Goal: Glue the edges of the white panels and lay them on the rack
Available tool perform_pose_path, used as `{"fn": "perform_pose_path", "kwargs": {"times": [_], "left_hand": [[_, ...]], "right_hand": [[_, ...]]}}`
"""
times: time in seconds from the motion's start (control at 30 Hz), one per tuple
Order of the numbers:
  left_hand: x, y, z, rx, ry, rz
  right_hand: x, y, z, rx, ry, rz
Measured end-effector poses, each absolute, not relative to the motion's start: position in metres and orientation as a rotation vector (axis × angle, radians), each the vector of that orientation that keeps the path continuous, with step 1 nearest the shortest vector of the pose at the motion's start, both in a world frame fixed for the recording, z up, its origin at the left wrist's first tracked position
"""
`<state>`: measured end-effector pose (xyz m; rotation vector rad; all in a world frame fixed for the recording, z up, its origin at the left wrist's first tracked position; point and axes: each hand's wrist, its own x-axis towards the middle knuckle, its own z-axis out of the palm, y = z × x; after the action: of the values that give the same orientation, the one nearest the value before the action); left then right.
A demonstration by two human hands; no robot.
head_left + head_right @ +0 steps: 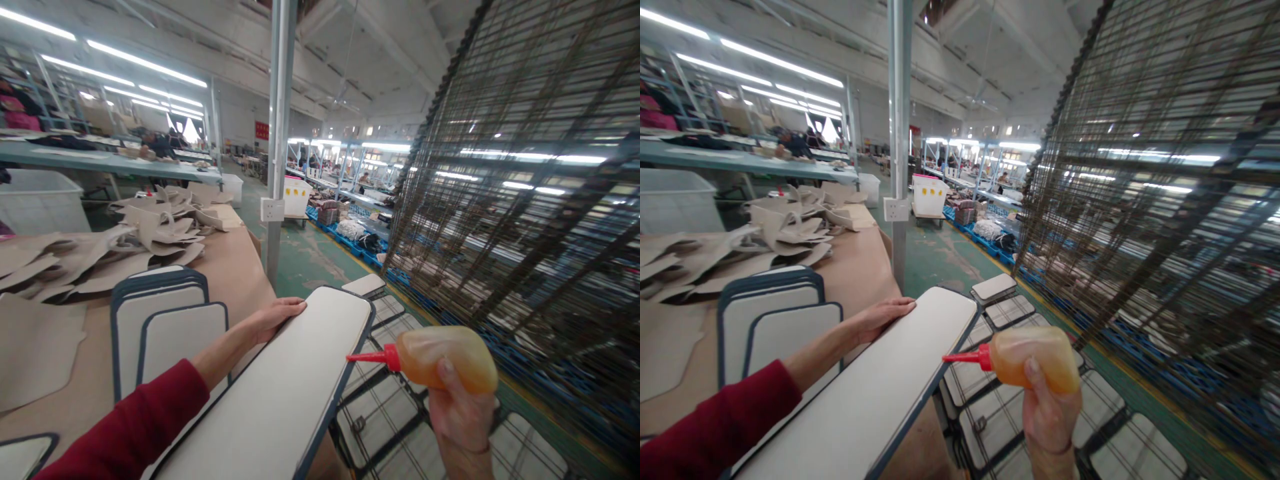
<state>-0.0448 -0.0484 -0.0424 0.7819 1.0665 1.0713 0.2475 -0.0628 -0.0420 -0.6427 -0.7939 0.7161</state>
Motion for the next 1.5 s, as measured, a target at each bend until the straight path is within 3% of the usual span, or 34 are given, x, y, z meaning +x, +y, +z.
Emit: {"fn": "perform_pose_path", "kwargs": {"times": [1.5], "left_hand": [[-0.042, -0.014, -0.018, 0.762, 1.138, 1.124]], "right_hand": [[0.248, -0.095, -0.039, -0.695, -0.908, 0.77]]}}
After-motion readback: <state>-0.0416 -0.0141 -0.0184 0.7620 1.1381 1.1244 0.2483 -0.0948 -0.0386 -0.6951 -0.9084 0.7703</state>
